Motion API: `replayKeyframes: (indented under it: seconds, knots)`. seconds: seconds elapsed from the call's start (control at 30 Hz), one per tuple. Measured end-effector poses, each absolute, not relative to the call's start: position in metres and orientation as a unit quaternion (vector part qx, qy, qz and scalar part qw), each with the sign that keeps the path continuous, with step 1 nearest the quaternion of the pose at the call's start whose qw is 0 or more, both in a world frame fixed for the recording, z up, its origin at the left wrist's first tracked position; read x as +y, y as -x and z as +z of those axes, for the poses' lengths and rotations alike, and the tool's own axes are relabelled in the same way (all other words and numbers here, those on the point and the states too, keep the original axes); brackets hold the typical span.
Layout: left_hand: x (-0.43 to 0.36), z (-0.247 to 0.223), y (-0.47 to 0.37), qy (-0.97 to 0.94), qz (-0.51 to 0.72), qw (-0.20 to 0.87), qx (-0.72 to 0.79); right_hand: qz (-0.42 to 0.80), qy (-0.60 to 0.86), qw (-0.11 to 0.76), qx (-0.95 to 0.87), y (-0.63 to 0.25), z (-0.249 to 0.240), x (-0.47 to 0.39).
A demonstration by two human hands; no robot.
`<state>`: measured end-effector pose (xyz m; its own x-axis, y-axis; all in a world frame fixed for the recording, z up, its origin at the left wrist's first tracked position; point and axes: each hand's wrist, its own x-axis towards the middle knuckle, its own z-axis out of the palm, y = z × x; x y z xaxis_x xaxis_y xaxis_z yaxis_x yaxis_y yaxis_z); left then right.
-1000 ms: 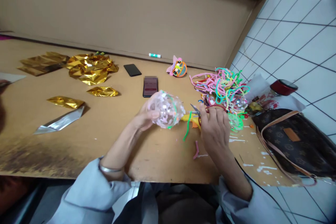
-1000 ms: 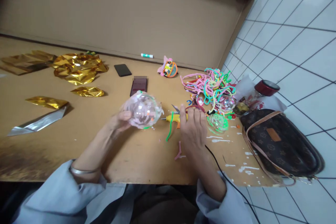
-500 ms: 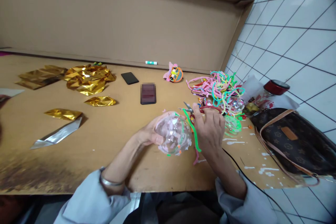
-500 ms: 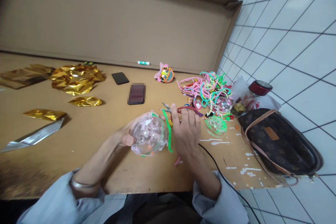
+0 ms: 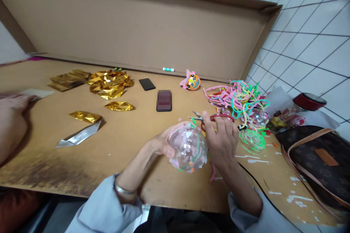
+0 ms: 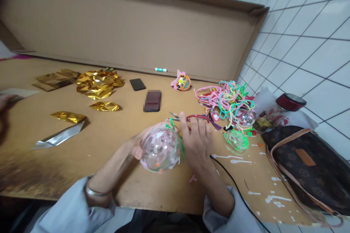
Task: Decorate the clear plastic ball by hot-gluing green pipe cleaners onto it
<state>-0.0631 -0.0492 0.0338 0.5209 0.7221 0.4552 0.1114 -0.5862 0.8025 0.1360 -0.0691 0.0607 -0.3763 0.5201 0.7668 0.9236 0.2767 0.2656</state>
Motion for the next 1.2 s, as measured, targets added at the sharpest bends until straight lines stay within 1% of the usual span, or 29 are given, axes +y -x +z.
replayKeyframes:
  seconds: [0.03, 0.1, 0.17, 0.23, 0.37, 0.47, 0.6, 0.67, 0.77, 0.87, 1.0, 1.1, 1.2]
  knots:
    - [-0.051, 0.036, 0.065, -0.781, 0.411, 0.401, 0.245, -0.354, 0.495, 0.291, -0.739, -0.138, 0.059, -0.066]
    - [-0.054, 0.041, 0.070, -0.708, 0.406, 0.549, 0.179, -0.334, 0.535, 0.312, -0.711, -0.146, 0.056, -0.059]
    - [-0.057, 0.046, 0.077, -0.666, 0.404, 0.609, 0.148, -0.305, 0.574, 0.324, -0.687, -0.157, 0.052, -0.052]
    - [-0.056, 0.049, 0.085, -0.659, 0.406, 0.619, 0.135, -0.272, 0.593, 0.349, -0.673, -0.167, 0.049, -0.046]
    - [-0.051, 0.054, 0.100, -0.680, 0.418, 0.560, 0.221, -0.226, 0.594, 0.405, -0.657, -0.177, 0.043, -0.042]
    - [-0.049, 0.059, 0.107, -0.634, 0.432, 0.595, 0.241, -0.180, 0.585, 0.437, -0.660, -0.176, 0.043, -0.043]
    - [-0.047, 0.059, 0.109, -0.566, 0.454, 0.646, 0.235, -0.040, 0.541, 0.513, -0.665, -0.173, 0.046, -0.045]
    - [-0.044, 0.056, 0.107, -0.558, 0.477, 0.632, 0.248, 0.018, 0.517, 0.537, -0.666, -0.171, 0.047, -0.046]
    - [-0.040, 0.050, 0.098, -0.571, 0.523, 0.543, 0.324, 0.032, 0.486, 0.537, -0.689, -0.167, 0.045, -0.047]
    - [-0.040, 0.047, 0.085, -0.599, 0.519, 0.481, 0.374, -0.028, 0.439, 0.507, -0.742, -0.165, 0.042, -0.050]
    - [-0.045, 0.043, 0.073, -0.631, 0.487, 0.442, 0.410, -0.102, 0.373, 0.460, -0.800, -0.166, 0.042, -0.051]
    - [-0.047, 0.037, 0.070, -0.662, 0.459, 0.430, 0.408, -0.161, 0.362, 0.439, -0.806, -0.168, 0.043, -0.051]
    - [-0.047, 0.034, 0.070, -0.701, 0.444, 0.391, 0.398, -0.197, 0.369, 0.428, -0.801, -0.169, 0.045, -0.050]
